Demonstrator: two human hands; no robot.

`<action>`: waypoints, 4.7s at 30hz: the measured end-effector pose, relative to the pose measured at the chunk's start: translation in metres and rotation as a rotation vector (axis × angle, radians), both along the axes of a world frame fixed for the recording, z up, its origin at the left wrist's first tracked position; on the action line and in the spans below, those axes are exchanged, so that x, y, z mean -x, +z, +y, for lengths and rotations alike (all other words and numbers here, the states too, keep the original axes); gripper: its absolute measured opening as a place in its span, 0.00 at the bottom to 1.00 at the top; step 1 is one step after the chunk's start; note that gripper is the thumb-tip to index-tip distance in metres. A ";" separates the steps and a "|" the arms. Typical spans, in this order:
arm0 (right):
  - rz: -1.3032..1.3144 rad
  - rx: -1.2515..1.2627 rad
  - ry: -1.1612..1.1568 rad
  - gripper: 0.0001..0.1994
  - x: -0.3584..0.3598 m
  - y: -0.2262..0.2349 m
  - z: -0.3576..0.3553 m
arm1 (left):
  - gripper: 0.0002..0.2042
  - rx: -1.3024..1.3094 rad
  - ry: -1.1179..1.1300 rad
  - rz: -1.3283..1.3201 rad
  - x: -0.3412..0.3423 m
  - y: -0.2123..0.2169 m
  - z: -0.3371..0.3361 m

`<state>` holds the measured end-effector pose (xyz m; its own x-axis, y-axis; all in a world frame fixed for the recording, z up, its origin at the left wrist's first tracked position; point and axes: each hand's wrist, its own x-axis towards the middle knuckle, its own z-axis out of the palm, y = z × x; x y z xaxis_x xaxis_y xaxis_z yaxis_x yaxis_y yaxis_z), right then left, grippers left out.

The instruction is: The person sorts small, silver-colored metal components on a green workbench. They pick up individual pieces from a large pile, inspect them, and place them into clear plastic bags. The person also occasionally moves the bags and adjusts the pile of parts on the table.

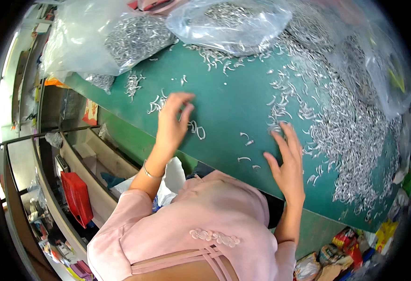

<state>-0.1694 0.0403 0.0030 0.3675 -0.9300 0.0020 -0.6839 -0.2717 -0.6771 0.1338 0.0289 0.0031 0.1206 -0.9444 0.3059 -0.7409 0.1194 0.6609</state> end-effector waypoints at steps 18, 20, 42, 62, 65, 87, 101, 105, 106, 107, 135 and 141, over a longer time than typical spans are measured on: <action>0.089 0.222 -0.071 0.19 0.004 -0.007 -0.002 | 0.13 -0.116 -0.384 0.033 0.093 -0.022 0.019; 0.062 0.212 -0.111 0.19 0.008 -0.004 -0.001 | 0.12 -0.132 -0.413 0.045 0.095 -0.018 0.018; 0.164 0.319 -0.252 0.24 0.012 -0.019 -0.087 | 0.13 0.062 -0.035 -0.250 0.056 -0.013 -0.040; 0.025 0.303 -0.048 0.14 -0.010 -0.010 -0.047 | 0.11 -0.101 -0.464 -0.061 0.117 -0.028 -0.024; 0.021 0.268 -0.095 0.14 -0.006 -0.006 -0.040 | 0.11 -0.088 -0.411 -0.023 0.106 -0.032 -0.022; 0.171 0.245 0.086 0.05 -0.033 -0.004 -0.036 | 0.05 0.000 -0.193 -0.067 0.074 -0.036 -0.029; 0.123 0.233 0.122 0.04 -0.043 -0.002 -0.038 | 0.10 -0.005 0.069 -0.057 -0.003 -0.012 -0.035; 0.087 0.301 0.183 0.05 -0.068 -0.016 -0.045 | 0.15 -0.110 -0.354 0.068 0.050 -0.012 -0.008; 0.025 0.293 0.187 0.05 -0.075 -0.020 -0.050 | 0.15 -0.114 -0.311 0.051 0.058 -0.011 -0.005; -0.037 0.287 0.189 0.06 -0.083 -0.023 -0.056 | 0.16 -0.116 -0.268 0.034 0.065 -0.009 -0.004; 0.169 0.314 -0.034 0.06 -0.040 -0.019 -0.068 | 0.12 -0.066 -0.237 0.036 0.071 -0.014 -0.013; -0.040 0.352 0.042 0.07 -0.059 -0.018 -0.066 | 0.17 -0.099 -0.219 0.011 0.082 -0.021 -0.011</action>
<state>-0.1102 -0.0258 -0.0152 0.3990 -0.8538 0.3344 -0.6422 -0.5205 -0.5628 0.0521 0.0178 -0.0181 -0.0877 -0.9737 0.2104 -0.6971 0.2109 0.6852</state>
